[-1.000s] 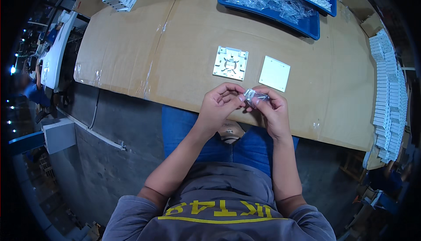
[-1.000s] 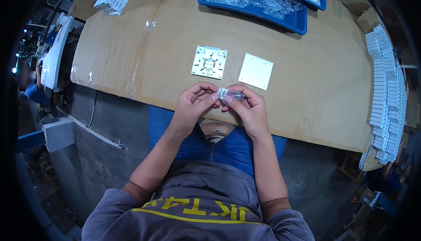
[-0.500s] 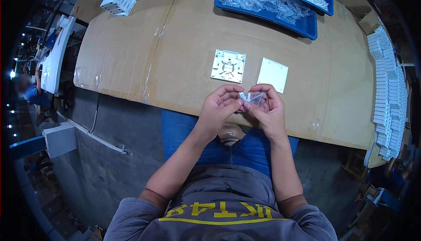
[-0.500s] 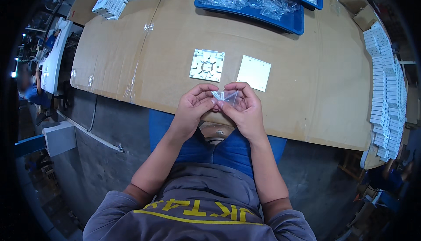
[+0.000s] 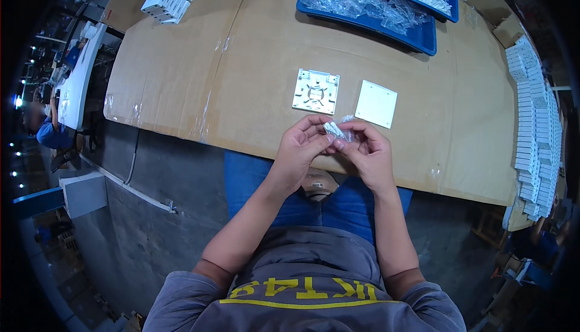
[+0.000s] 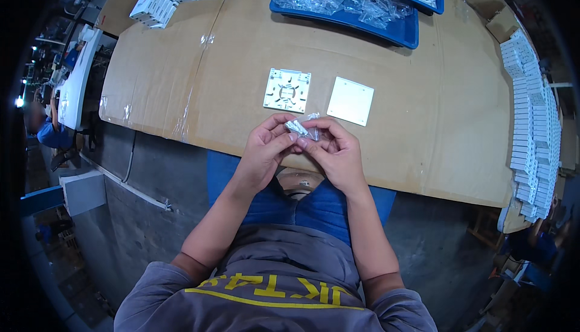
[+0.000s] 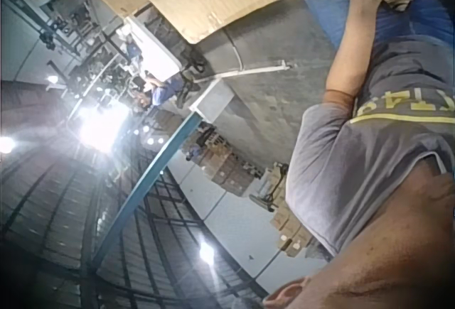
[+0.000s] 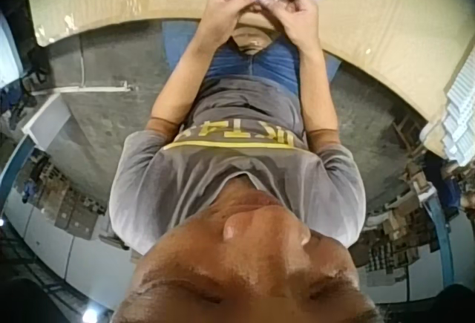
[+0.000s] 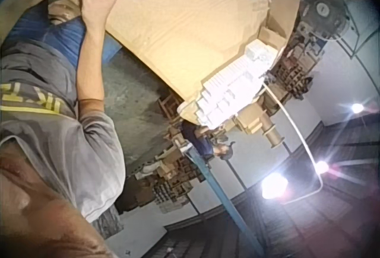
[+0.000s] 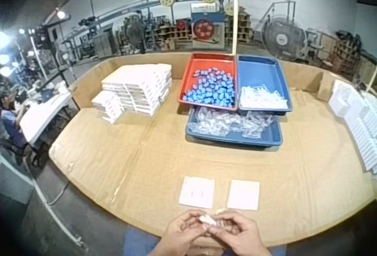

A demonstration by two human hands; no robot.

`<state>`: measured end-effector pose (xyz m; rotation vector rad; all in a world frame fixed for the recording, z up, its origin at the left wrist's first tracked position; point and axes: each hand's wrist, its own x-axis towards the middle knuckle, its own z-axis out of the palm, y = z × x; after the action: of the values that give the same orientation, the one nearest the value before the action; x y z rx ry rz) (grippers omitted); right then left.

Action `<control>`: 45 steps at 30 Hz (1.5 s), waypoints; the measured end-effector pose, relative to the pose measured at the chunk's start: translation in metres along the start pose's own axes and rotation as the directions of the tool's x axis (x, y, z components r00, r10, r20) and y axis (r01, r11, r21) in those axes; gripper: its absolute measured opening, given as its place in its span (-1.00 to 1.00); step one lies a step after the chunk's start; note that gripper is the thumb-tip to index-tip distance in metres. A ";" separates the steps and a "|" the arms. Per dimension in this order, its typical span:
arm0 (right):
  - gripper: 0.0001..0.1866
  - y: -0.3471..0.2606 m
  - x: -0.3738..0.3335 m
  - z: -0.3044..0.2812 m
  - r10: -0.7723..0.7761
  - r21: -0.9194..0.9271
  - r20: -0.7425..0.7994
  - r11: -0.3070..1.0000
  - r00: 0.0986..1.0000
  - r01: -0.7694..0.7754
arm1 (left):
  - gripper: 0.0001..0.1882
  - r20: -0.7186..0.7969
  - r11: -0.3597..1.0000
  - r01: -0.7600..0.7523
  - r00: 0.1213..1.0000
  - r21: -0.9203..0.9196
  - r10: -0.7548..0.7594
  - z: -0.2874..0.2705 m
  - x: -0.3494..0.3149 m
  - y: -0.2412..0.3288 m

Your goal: Packing small electronic components and plastic clips into cardboard boxes.

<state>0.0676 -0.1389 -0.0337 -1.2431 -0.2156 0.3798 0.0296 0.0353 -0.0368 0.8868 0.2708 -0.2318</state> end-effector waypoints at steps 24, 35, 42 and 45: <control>-0.48 0.005 -0.001 0.002 0.083 0.171 -0.084 0.983 0.993 -0.067 | -0.70 -0.070 0.995 -0.059 0.995 0.082 0.065 0.000 0.002 -0.007; -0.75 0.011 -0.002 -0.005 0.276 0.228 -0.024 0.937 0.961 -0.264 | -0.73 -0.036 0.995 -0.081 0.996 0.054 0.083 0.005 0.001 -0.006; -0.84 0.009 -0.002 -0.005 0.304 0.445 0.055 0.845 0.951 -0.296 | -0.80 -0.031 0.998 -0.049 0.998 0.043 0.050 0.006 0.000 -0.002; -0.83 0.008 -0.001 -0.010 0.306 0.418 0.058 0.857 0.950 -0.302 | -0.85 -0.081 0.990 -0.123 0.988 0.067 0.128 0.000 0.003 -0.010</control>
<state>0.0688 -0.1460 -0.0438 -0.8446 0.0780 0.6576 0.0290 0.0292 -0.0450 0.9734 0.2874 -0.0857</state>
